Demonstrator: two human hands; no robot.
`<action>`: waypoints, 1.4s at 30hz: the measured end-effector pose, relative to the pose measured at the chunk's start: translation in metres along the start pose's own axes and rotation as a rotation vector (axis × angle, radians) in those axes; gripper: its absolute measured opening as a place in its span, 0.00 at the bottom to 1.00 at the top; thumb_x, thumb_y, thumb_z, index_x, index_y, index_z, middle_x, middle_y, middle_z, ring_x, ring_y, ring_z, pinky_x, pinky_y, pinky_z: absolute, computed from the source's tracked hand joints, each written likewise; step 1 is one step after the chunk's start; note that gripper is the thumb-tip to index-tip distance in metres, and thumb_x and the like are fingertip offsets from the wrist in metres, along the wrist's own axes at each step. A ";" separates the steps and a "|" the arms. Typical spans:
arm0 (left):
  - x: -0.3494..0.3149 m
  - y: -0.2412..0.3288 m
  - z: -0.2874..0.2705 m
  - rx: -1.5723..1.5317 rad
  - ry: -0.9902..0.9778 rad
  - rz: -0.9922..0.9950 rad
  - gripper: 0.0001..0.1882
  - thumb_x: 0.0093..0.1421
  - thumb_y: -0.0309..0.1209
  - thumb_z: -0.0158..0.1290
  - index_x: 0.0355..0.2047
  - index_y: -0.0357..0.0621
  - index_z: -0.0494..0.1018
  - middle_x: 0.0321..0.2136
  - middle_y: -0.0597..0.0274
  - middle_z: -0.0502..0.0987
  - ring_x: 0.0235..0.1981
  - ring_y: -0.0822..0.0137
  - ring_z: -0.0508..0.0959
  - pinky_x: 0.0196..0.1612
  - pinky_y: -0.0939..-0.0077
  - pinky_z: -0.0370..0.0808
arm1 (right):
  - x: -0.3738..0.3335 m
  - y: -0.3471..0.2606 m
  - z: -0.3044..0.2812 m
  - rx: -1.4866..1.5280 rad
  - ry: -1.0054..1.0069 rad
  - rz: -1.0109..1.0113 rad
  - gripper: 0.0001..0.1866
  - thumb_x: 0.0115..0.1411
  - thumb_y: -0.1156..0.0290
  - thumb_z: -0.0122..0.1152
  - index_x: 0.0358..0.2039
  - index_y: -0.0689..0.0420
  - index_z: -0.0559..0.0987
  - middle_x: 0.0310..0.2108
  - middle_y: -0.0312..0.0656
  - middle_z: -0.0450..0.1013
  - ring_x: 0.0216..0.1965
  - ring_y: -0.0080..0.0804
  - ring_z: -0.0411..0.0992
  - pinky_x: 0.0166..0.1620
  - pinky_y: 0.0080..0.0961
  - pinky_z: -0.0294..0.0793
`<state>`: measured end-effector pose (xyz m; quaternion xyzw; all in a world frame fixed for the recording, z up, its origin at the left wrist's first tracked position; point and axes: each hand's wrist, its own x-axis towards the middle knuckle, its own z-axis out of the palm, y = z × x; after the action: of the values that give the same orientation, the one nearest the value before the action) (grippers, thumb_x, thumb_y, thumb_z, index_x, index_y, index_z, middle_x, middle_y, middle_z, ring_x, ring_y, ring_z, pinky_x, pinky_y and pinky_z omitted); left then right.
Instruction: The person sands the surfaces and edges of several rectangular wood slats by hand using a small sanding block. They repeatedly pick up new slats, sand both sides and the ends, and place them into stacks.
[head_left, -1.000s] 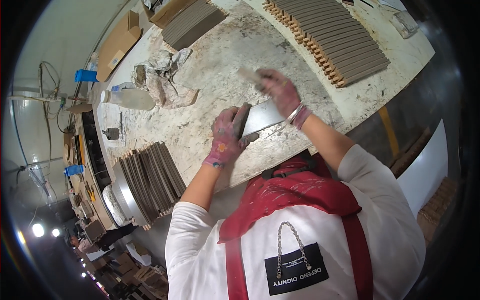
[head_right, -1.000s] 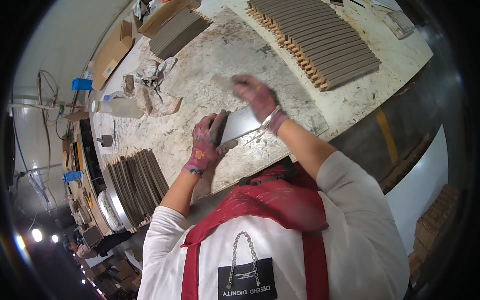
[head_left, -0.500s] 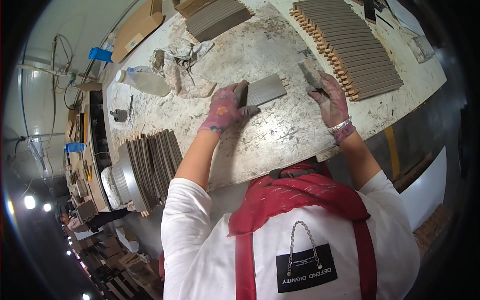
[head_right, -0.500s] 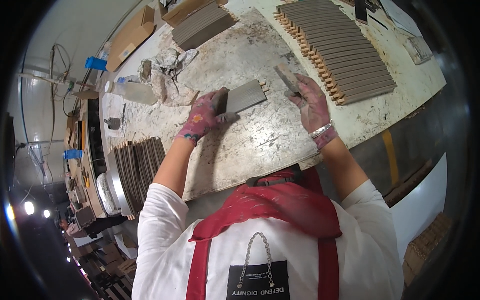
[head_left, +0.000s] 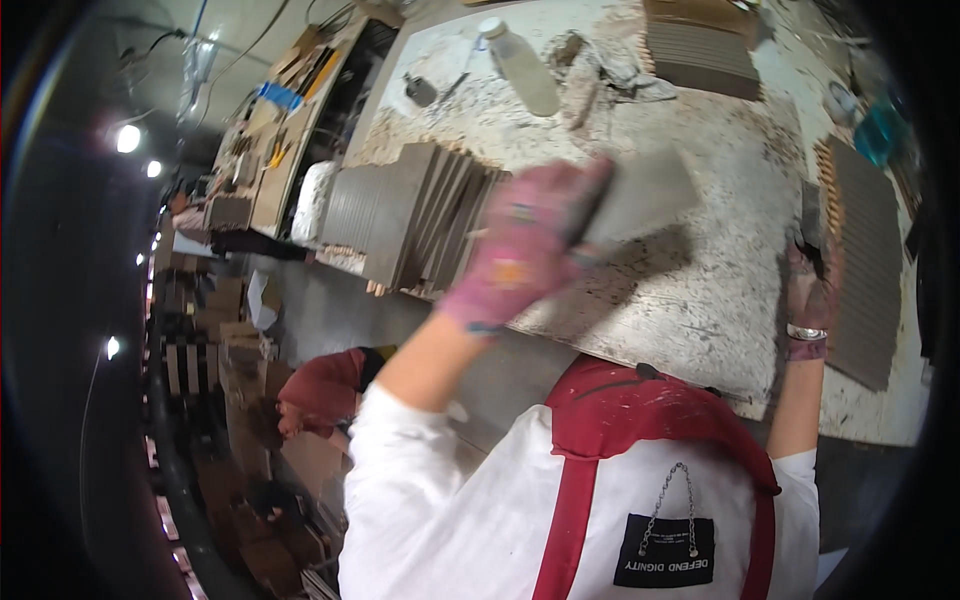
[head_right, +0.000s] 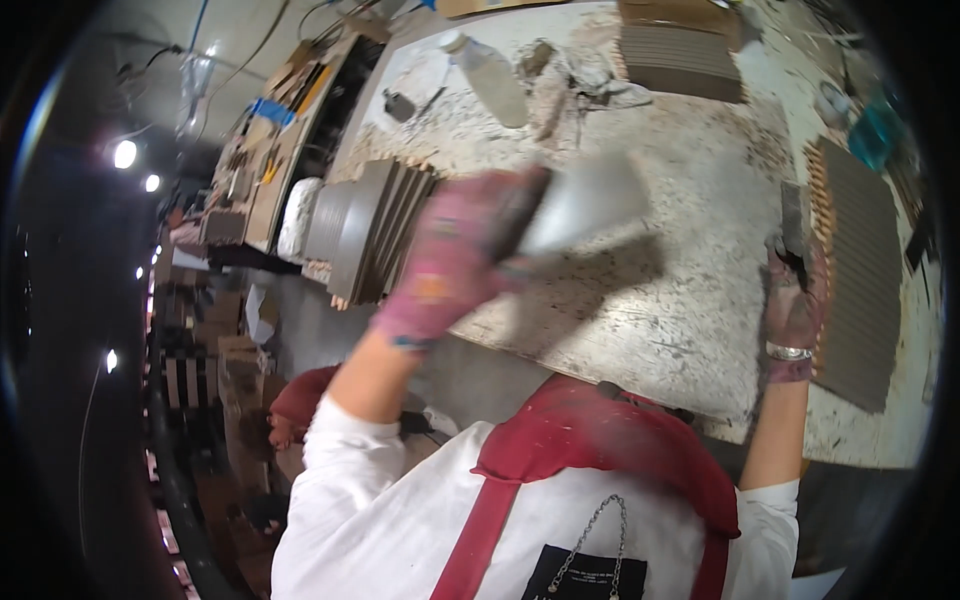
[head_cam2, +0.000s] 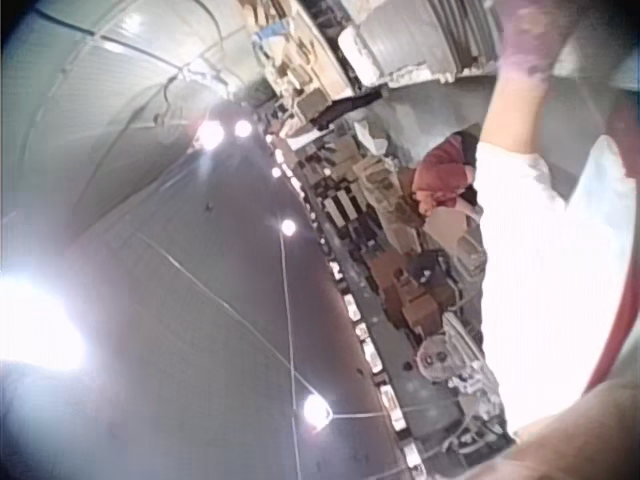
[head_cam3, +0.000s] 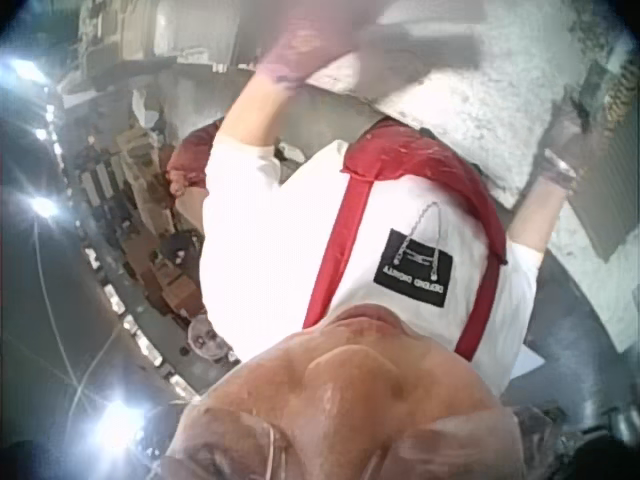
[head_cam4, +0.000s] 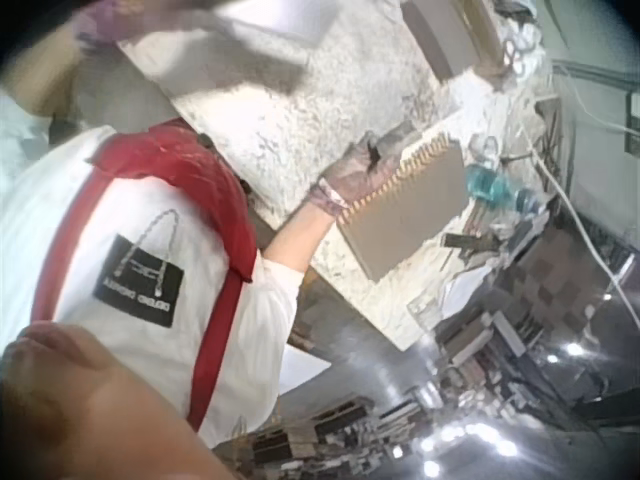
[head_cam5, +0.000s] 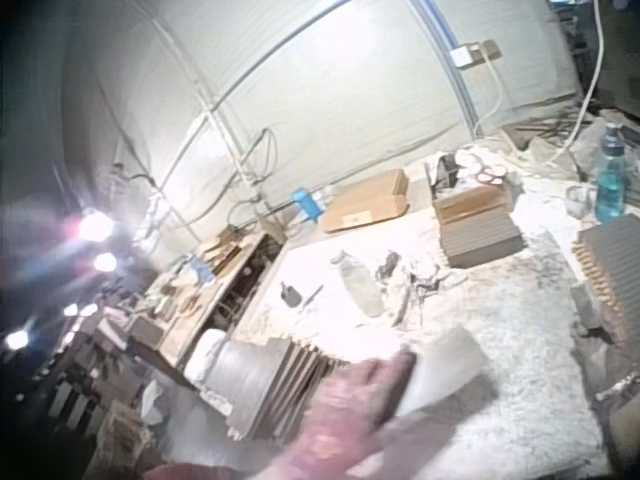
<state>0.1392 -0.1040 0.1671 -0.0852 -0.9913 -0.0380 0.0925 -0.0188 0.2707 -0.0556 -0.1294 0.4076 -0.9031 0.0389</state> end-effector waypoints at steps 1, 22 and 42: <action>-0.019 -0.021 -0.028 0.007 0.093 -0.099 0.46 0.49 0.39 0.67 0.68 0.51 0.59 0.51 0.51 0.72 0.51 0.49 0.72 0.57 0.59 0.69 | 0.006 0.000 0.003 0.221 -0.100 0.018 0.22 0.67 0.72 0.56 0.60 0.60 0.70 0.54 0.41 0.72 0.53 0.36 0.72 0.59 0.37 0.73; -0.086 -0.124 -0.075 0.216 0.127 -0.552 0.42 0.53 0.27 0.62 0.66 0.34 0.58 0.65 0.46 0.62 0.66 0.51 0.64 0.67 0.65 0.63 | -0.013 0.033 0.059 -0.510 0.014 0.247 0.22 0.64 0.79 0.57 0.59 0.62 0.71 0.54 0.43 0.69 0.51 0.31 0.70 0.53 0.27 0.73; 0.278 -0.042 0.240 0.040 0.238 0.261 0.45 0.53 0.49 0.61 0.67 0.45 0.59 0.67 0.51 0.59 0.70 0.48 0.53 0.69 0.46 0.50 | -0.035 0.021 0.067 -0.026 0.568 0.415 0.18 0.67 0.70 0.53 0.56 0.58 0.73 0.46 0.41 0.76 0.43 0.32 0.75 0.47 0.27 0.76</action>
<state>-0.1800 -0.0779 -0.0176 -0.2062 -0.9544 -0.0157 0.2153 0.0317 0.2142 -0.0357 0.2118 0.4314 -0.8706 0.1050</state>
